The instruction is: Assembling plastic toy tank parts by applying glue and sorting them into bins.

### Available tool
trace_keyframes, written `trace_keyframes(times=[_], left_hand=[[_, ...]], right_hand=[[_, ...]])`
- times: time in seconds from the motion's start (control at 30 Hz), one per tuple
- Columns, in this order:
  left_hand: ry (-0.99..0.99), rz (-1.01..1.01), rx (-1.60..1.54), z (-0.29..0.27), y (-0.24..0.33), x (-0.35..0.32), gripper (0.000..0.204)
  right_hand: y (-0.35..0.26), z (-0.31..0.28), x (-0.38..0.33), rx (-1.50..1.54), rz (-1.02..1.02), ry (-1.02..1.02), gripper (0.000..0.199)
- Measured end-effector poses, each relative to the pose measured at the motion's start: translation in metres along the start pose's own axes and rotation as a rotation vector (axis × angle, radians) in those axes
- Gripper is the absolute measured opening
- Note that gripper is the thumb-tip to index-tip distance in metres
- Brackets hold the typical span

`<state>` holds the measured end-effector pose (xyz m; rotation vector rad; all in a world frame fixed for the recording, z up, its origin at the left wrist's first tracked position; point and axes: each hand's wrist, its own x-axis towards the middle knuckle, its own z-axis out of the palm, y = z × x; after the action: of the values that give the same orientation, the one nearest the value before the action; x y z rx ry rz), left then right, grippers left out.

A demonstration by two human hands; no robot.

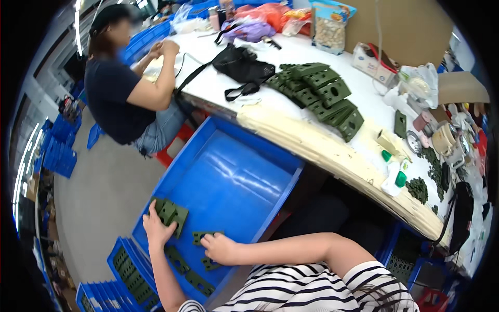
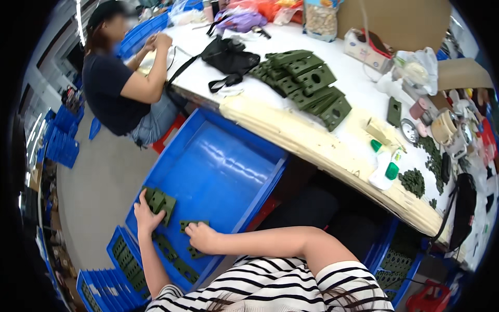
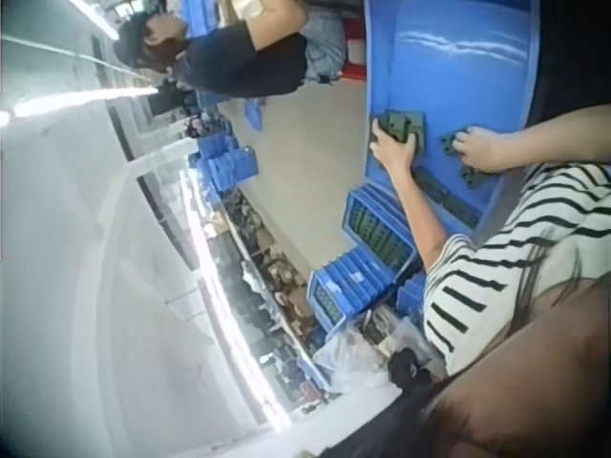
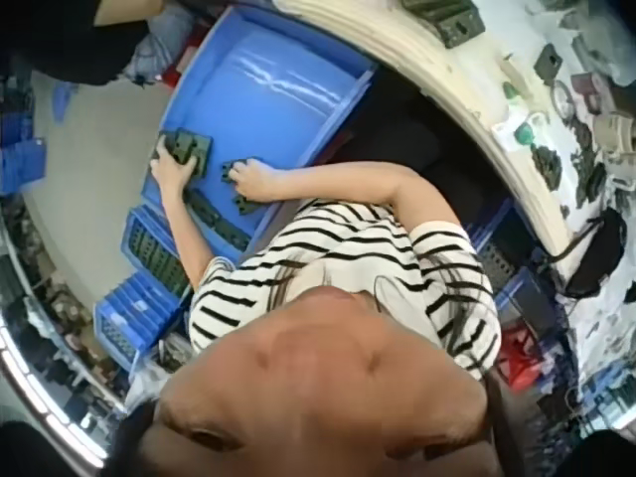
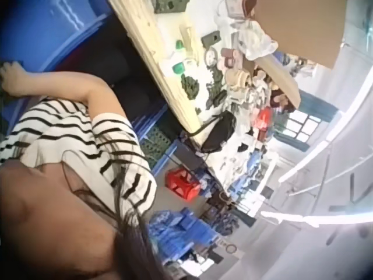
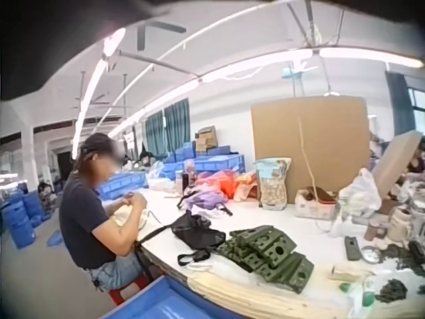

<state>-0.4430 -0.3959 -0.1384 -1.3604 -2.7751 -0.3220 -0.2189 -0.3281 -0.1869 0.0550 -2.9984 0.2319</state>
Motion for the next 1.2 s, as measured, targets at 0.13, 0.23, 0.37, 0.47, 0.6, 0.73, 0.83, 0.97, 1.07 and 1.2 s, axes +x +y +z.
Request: trace_keyframes(times=[0.13,0.23,0.37,0.47,0.6,0.73,0.83,0.97,1.07,1.2], left_hand=[[-0.045,0.015,0.064,-0.009,0.018,0.004,0.120],[-0.103,0.068,0.119,-0.006,0.024,0.007,0.126],[-0.196,0.078,0.208,-0.009,0.033,0.008,0.131],[-0.222,0.082,0.209,-0.007,0.030,0.010,0.132],[-0.282,0.077,0.159,-0.005,0.047,0.014,0.128],[-0.236,0.092,-0.094,-0.023,0.055,0.026,0.122],[-0.200,0.144,-0.505,-0.045,0.074,0.043,0.114],[-0.238,0.350,-0.851,-0.099,0.155,0.101,0.103],[-0.269,0.553,-0.849,-0.123,0.232,0.175,0.097],[-0.325,0.558,-0.752,-0.119,0.359,0.285,0.103]], right_hand=[[0.017,-0.005,0.004,-0.002,0.085,-0.080,0.015],[0.018,-0.013,0.007,0.085,0.161,-0.124,0.019],[0.011,-0.010,0.003,0.196,0.150,-0.087,0.022],[0.015,-0.014,0.011,0.117,0.177,-0.177,0.023],[0.043,-0.019,0.005,0.099,0.172,-0.240,0.018],[0.084,-0.078,-0.023,0.118,0.139,0.021,0.014],[0.113,-0.182,-0.086,0.249,0.192,0.204,0.014],[0.171,-0.278,-0.175,-0.001,0.369,0.176,0.016],[0.212,-0.319,-0.195,-0.161,0.529,0.000,0.011],[0.268,-0.318,-0.196,-0.295,0.549,-0.121,0.004]])
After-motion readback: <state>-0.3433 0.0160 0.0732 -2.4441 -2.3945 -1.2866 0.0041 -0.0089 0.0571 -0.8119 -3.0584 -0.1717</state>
